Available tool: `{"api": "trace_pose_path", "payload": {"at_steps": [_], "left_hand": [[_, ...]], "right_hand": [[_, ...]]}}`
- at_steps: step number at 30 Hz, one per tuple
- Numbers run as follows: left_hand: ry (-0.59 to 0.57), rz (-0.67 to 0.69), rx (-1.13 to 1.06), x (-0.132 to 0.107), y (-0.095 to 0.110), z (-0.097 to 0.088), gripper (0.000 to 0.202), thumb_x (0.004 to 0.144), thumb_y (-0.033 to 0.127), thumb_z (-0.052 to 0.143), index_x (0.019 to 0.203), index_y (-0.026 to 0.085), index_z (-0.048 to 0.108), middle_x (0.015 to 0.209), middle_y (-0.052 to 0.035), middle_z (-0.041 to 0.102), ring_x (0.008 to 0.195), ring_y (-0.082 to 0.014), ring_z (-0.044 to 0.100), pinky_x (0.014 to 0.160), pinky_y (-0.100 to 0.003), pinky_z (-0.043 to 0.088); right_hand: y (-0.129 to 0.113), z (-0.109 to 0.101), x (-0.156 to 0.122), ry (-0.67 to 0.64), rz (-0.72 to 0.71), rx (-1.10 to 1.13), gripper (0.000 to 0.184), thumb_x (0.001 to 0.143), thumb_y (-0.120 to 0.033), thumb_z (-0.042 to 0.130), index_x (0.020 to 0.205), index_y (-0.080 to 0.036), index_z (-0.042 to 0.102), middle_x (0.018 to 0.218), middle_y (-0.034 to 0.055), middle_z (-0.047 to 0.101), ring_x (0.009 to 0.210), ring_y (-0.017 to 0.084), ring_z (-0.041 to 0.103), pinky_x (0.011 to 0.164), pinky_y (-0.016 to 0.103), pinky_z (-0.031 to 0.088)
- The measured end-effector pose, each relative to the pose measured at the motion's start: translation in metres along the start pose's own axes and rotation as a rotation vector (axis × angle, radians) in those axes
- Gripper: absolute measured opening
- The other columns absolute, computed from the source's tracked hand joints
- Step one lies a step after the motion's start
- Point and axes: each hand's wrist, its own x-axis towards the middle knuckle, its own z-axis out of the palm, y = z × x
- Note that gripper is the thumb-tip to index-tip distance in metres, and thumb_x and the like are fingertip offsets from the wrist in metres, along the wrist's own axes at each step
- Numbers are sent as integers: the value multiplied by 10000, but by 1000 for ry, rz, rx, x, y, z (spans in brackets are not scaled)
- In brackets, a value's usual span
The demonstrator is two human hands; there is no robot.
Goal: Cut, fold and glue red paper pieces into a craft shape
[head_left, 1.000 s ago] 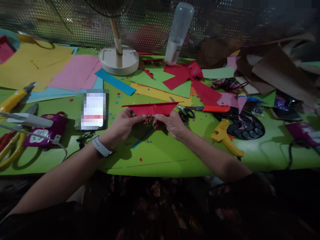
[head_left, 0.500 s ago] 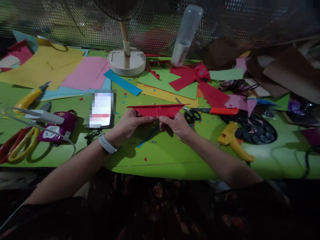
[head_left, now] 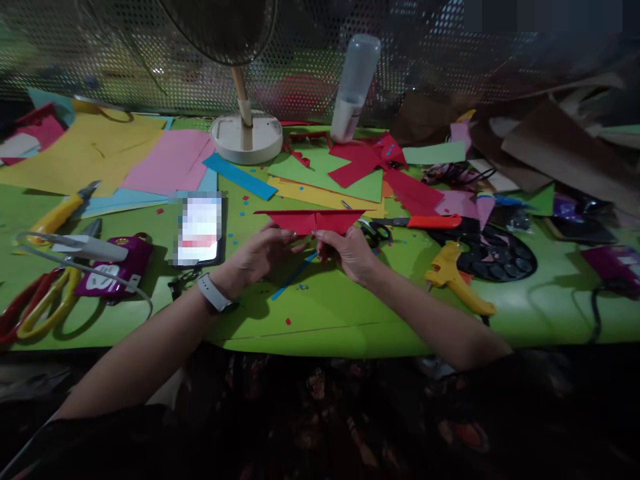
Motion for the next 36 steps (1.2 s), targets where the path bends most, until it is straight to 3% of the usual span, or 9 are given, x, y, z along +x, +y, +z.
{"api": "trace_pose_path", "payload": {"at_steps": [5, 8, 10, 12, 14, 16, 24, 29, 36], "left_hand": [[-184, -95, 52, -6, 18, -4, 382, 608, 349, 816, 945, 222, 689, 1073, -91, 714, 1144, -297, 602, 946, -429, 485], [-170, 32, 1, -5, 41, -11, 577, 682, 595, 690, 1081, 178, 675, 1156, -128, 690, 1230, -322, 540, 961, -434, 468], [-127, 21, 37, -4, 48, -12, 662, 751, 672, 570, 1118, 129, 662, 1158, -165, 685, 1177, -327, 578, 923, -437, 486], [-135, -113, 153, -3, 44, -11, 606, 780, 624, 578, 1099, 118, 671, 1078, -164, 712, 1053, -306, 646, 853, -413, 521], [-164, -245, 263, -3, 32, -8, 505, 780, 551, 633, 1061, 135, 690, 983, -129, 735, 931, -258, 681, 799, -367, 540], [-162, -265, 334, -5, 19, -5, 391, 753, 461, 709, 993, 152, 714, 896, -84, 741, 814, -193, 684, 754, -298, 541], [-195, -243, 459, -7, 9, -1, 174, 677, 225, 812, 741, 149, 669, 672, 3, 679, 574, -69, 599, 555, -165, 482], [-127, -193, 441, -5, 8, 0, 183, 653, 186, 824, 705, 136, 656, 619, 17, 656, 536, -57, 575, 558, -166, 483], [-80, -171, 407, -5, 8, 1, 182, 632, 191, 835, 716, 141, 682, 657, 3, 684, 566, -74, 603, 554, -174, 486]], "right_hand": [[-25, -15, 0, 30, -115, 59, 197, 680, -296, 729, 547, -178, 645, 477, -31, 587, 420, 73, 505, 434, 206, 434], [-44, -30, -5, -124, -90, 25, 183, 683, -282, 704, 548, -176, 641, 435, -46, 551, 385, 59, 457, 396, 195, 385], [-48, -33, -9, -322, 19, -90, 161, 666, -270, 713, 567, -161, 649, 425, -44, 556, 368, 58, 451, 375, 189, 370], [-45, -30, -11, -496, 169, -208, 133, 646, -246, 728, 604, -139, 662, 437, -34, 581, 370, 64, 480, 370, 180, 386], [-38, -25, -11, -587, 286, -281, 119, 643, -224, 727, 641, -120, 668, 455, -27, 602, 383, 66, 513, 381, 168, 415], [-32, -21, -9, -618, 349, -326, 115, 653, -212, 718, 660, -109, 667, 460, -25, 609, 385, 60, 523, 384, 150, 422], [-24, -27, 0, -532, 346, -316, 174, 722, -272, 698, 654, -131, 625, 461, -17, 613, 369, 55, 516, 343, 133, 379], [-24, -27, 4, -333, 185, -229, 177, 750, -302, 693, 724, -142, 622, 477, -27, 617, 374, 55, 511, 353, 141, 390], [-26, -23, 2, -214, -55, -313, 190, 801, -318, 661, 728, -154, 599, 527, -37, 605, 425, 57, 528, 413, 161, 431]]}}
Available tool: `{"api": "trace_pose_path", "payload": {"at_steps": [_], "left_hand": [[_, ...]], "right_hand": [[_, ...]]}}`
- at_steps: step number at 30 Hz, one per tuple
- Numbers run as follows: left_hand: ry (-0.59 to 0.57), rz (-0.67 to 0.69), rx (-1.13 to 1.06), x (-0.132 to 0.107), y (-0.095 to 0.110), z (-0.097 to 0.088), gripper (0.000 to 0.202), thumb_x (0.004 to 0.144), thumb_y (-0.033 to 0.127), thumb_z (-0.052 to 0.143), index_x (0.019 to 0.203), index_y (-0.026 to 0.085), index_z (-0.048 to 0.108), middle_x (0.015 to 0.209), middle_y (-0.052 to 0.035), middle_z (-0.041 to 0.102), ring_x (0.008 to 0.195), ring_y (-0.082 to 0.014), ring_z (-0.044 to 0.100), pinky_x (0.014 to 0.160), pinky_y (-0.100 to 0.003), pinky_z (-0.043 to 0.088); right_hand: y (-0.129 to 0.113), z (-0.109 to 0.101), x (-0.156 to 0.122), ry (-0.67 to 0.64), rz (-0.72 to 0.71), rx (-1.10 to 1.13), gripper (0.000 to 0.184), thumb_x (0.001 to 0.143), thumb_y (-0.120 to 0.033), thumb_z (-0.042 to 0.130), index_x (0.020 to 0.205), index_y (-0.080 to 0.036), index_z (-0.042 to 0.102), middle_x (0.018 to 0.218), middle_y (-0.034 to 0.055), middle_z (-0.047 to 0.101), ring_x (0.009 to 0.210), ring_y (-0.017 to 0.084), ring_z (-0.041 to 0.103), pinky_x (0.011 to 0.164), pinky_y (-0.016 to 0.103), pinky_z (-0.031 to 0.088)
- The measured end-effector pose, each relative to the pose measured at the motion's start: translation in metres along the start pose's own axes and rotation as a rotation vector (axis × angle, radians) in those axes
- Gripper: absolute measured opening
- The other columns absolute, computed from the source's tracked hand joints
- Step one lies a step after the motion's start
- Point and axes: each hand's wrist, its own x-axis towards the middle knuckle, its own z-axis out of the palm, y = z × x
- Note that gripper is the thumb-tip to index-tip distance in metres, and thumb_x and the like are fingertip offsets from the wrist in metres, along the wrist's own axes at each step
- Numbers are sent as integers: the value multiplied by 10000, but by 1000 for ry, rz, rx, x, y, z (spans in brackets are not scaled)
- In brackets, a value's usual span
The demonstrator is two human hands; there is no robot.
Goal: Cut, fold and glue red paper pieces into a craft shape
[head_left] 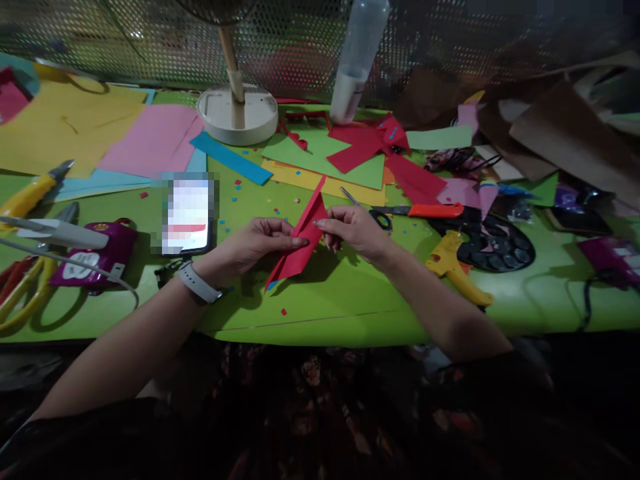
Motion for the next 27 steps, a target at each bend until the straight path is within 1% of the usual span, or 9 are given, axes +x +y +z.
{"api": "trace_pose_path", "payload": {"at_steps": [2, 4, 5, 7, 9, 12, 19, 24, 27], "left_hand": [[24, 6, -49, 0, 1, -1, 181, 643, 203, 830, 711, 141, 674, 672, 2, 688, 578, -79, 610, 557, -178, 486], [48, 19, -98, 0, 1, -2, 183, 658, 217, 824, 714, 140, 668, 697, 1, 694, 600, -77, 617, 569, -173, 486], [54, 24, -117, 0, 1, -3, 181, 668, 223, 820, 723, 140, 669, 711, 1, 697, 611, -74, 620, 576, -166, 486], [45, 33, -143, 0, 1, -5, 175, 678, 225, 815, 739, 140, 674, 722, 5, 697, 618, -63, 618, 576, -149, 480], [21, 25, -162, 1, 0, -7, 164, 685, 216, 810, 758, 144, 681, 726, 7, 698, 617, -59, 618, 567, -142, 474], [-1, -25, -207, 1, 0, -7, 152, 679, 187, 802, 771, 154, 686, 726, 5, 701, 615, -72, 625, 553, -153, 476], [24, -5, -217, 1, 0, -4, 154, 716, 172, 758, 852, 146, 690, 747, -6, 698, 612, -74, 623, 567, -162, 479], [9, 39, -203, 2, -3, -5, 192, 696, 158, 772, 837, 148, 642, 708, 7, 681, 606, -78, 631, 575, -165, 490], [6, 62, -199, 3, -4, -7, 208, 689, 168, 781, 840, 146, 640, 730, 4, 690, 627, -79, 642, 612, -171, 511]], "right_hand": [[-3, -3, -3, 128, -154, -55, 131, 829, -294, 632, 842, -164, 623, 609, -30, 625, 500, 68, 568, 470, 175, 470], [-6, -6, -6, 208, -342, -165, 175, 837, -250, 624, 1001, -189, 637, 715, -23, 642, 602, 83, 602, 549, 195, 503], [-6, -7, -7, 196, -422, -242, 231, 835, -231, 627, 1064, -207, 638, 760, -20, 646, 643, 89, 607, 585, 206, 511], [-5, -8, -8, 77, -539, -394, 293, 839, -213, 630, 1131, -236, 647, 837, -8, 667, 687, 99, 610, 626, 227, 514], [0, -7, -6, -49, -623, -488, 288, 862, -202, 610, 1139, -255, 664, 907, 11, 695, 748, 114, 624, 674, 255, 518], [7, -6, -1, -108, -736, -525, 259, 898, -185, 572, 1109, -277, 691, 927, 21, 712, 835, 130, 633, 751, 289, 517], [10, -15, 1, -147, -741, -607, 267, 916, -177, 553, 1102, -289, 707, 902, 17, 677, 819, 106, 617, 746, 259, 493], [10, -14, 3, -169, -652, -578, 241, 907, -215, 569, 1069, -307, 722, 918, 15, 689, 839, 123, 620, 773, 287, 494], [8, -10, 4, -137, -586, -507, 219, 889, -239, 597, 1036, -329, 731, 901, 8, 691, 843, 141, 621, 783, 311, 502]]}}
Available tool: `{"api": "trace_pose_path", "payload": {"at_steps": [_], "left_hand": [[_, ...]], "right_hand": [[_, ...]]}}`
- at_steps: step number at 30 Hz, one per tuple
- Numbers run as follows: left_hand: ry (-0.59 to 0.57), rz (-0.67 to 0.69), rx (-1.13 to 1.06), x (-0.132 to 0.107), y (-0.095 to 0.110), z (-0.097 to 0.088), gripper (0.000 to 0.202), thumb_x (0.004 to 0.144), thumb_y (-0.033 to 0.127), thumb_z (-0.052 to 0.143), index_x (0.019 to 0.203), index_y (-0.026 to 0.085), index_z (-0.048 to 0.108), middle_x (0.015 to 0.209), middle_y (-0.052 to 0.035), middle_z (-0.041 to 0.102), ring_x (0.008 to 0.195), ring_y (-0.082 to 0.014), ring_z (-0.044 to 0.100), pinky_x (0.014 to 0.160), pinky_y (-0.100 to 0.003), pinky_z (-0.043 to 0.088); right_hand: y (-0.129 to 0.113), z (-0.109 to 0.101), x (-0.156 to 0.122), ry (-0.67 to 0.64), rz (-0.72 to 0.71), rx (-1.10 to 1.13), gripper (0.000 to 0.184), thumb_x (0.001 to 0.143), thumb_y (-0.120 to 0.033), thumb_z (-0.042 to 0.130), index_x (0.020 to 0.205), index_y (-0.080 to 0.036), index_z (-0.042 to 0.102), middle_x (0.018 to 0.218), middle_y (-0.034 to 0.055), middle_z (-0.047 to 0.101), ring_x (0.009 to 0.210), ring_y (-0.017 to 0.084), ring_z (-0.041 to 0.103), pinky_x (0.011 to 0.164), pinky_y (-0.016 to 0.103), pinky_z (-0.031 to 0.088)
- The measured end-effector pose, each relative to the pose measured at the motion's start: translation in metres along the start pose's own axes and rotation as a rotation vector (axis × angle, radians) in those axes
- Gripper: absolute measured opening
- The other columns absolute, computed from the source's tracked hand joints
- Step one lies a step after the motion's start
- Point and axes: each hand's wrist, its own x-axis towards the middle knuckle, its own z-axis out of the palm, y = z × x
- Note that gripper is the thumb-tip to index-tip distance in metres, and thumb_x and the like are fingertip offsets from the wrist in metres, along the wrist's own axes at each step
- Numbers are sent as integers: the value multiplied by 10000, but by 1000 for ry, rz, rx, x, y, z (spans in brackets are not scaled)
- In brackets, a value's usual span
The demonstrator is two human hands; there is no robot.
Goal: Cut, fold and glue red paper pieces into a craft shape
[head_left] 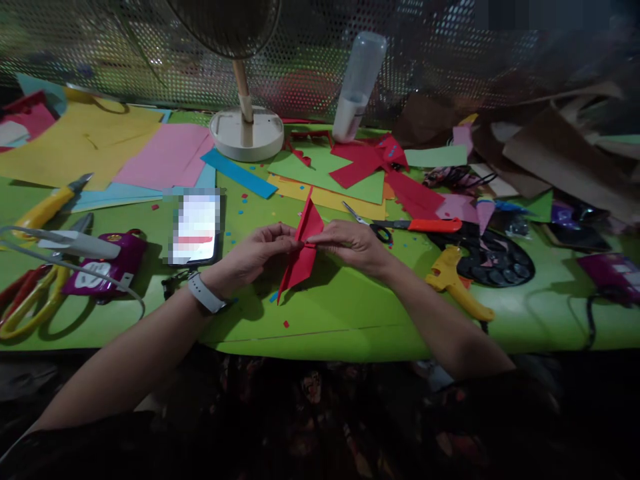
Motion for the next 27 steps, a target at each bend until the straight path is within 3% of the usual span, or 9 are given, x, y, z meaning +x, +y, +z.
{"api": "trace_pose_path", "payload": {"at_steps": [5, 13, 20, 27], "left_hand": [[0, -6, 1, 2, -3, -1, 175, 702, 174, 774, 792, 145, 627, 706, 5, 684, 618, -79, 641, 608, -172, 512], [-133, -69, 25, -1, -3, -1, 142, 726, 206, 774, 805, 141, 675, 758, -9, 701, 670, -84, 655, 683, -189, 533], [-155, -49, 49, 0, -7, 0, 136, 742, 196, 763, 846, 133, 702, 797, -48, 729, 706, -119, 688, 732, -238, 565], [-176, -35, 81, 0, -8, -2, 138, 758, 211, 747, 862, 131, 704, 821, -68, 739, 738, -143, 700, 739, -259, 574]], "right_hand": [[-4, 4, 2, 75, 75, 36, 138, 843, -253, 665, 940, -313, 743, 889, 8, 673, 870, 154, 612, 800, 334, 500], [-9, 13, 1, 177, 168, 175, 95, 856, -283, 653, 907, -234, 716, 937, 30, 671, 903, 154, 621, 821, 312, 498], [-13, 19, 3, 214, 341, 353, 150, 790, -303, 707, 886, -191, 683, 879, 18, 694, 831, 139, 640, 823, 314, 521], [-11, 22, 4, 256, 362, 451, 201, 743, -298, 742, 898, -201, 656, 877, 6, 685, 833, 128, 641, 830, 305, 528]]}}
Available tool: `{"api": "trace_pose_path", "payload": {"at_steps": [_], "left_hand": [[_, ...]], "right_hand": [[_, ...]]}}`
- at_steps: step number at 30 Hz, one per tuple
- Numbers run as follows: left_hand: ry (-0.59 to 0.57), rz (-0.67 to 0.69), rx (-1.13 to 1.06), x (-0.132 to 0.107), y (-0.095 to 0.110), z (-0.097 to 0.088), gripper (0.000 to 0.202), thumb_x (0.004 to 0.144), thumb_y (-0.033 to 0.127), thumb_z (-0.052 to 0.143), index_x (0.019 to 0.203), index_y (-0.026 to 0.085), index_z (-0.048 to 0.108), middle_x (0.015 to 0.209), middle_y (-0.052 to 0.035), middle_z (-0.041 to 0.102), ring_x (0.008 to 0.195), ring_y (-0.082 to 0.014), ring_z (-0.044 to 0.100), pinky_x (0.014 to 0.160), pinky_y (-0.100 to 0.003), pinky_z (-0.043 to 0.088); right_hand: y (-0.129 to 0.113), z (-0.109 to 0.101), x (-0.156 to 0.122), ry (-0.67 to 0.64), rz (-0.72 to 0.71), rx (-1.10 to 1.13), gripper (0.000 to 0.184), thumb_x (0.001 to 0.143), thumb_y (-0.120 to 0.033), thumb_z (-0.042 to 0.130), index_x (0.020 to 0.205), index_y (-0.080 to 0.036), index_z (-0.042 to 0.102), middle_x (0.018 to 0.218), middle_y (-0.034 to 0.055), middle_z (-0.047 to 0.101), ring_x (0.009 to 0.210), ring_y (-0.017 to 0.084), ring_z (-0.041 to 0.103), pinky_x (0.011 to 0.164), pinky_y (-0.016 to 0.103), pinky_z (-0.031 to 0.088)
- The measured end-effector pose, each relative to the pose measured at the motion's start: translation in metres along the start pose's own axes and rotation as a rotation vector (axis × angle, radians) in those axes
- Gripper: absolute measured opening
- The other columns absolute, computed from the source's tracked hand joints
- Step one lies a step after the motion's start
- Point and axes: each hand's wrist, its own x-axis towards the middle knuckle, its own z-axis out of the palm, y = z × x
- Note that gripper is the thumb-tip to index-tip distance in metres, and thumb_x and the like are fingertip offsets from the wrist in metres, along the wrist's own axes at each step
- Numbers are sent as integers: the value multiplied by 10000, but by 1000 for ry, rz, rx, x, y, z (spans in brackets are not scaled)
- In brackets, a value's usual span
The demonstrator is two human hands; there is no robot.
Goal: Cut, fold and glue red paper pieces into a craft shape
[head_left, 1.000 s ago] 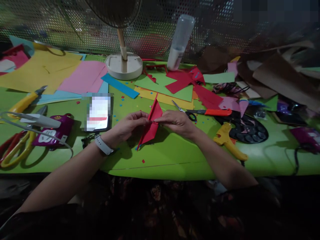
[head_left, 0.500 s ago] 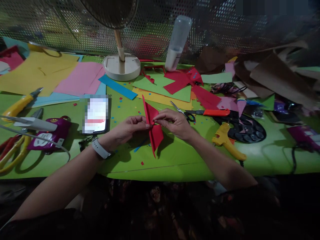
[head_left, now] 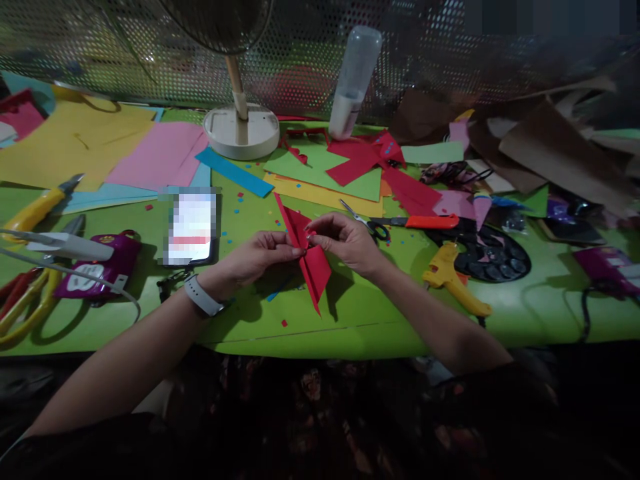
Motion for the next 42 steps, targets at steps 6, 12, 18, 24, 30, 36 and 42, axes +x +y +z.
{"api": "trace_pose_path", "payload": {"at_steps": [6, 12, 18, 24, 30, 36, 42], "left_hand": [[27, 16, 38, -1, 0, 1, 161, 741, 225, 768, 851, 128, 701, 794, -45, 725, 685, -113, 672, 701, -235, 557], [31, 31, 64, -1, 2, 3, 145, 738, 223, 774, 835, 139, 705, 788, -33, 721, 707, -98, 667, 708, -205, 537], [52, 33, 106, -2, 5, 5, 139, 723, 228, 782, 804, 144, 708, 781, -36, 720, 703, -105, 664, 709, -211, 530], [40, 3, 101, -2, 4, 4, 162, 733, 237, 770, 853, 147, 711, 772, -27, 713, 682, -101, 656, 693, -215, 529], [45, -9, 74, -4, 5, 7, 171, 726, 240, 775, 844, 141, 701, 790, -34, 718, 718, -122, 671, 732, -248, 542], [23, 17, 66, -3, 4, 7, 188, 739, 246, 766, 884, 140, 708, 842, -56, 731, 757, -131, 675, 763, -259, 541], [26, 42, 140, -1, 2, 5, 219, 742, 262, 764, 919, 142, 719, 851, -52, 726, 748, -126, 658, 739, -249, 525]], "right_hand": [[0, 0, 1, -4, 30, 21, 216, 704, -351, 774, 814, -198, 669, 809, -3, 687, 785, 131, 637, 800, 305, 530], [2, 1, 2, 19, 37, 67, 252, 666, -374, 806, 790, -195, 679, 782, -10, 686, 761, 119, 630, 773, 283, 518], [0, -2, 3, 3, 48, 31, 255, 653, -373, 814, 776, -185, 693, 765, -3, 694, 749, 126, 636, 780, 295, 520], [-1, -8, 4, -30, 24, -62, 240, 686, -381, 794, 779, -180, 704, 772, 8, 702, 741, 127, 633, 758, 291, 514], [6, -5, 5, -35, 41, 21, 246, 672, -360, 803, 786, -179, 682, 766, -2, 690, 720, 114, 625, 726, 274, 511], [6, -2, 4, 5, 61, 158, 337, 628, -289, 831, 885, -194, 634, 853, -13, 674, 797, 110, 632, 796, 273, 516], [4, -1, 4, 2, 100, 202, 345, 628, -271, 830, 887, -199, 614, 822, -20, 661, 774, 108, 622, 779, 268, 514]]}}
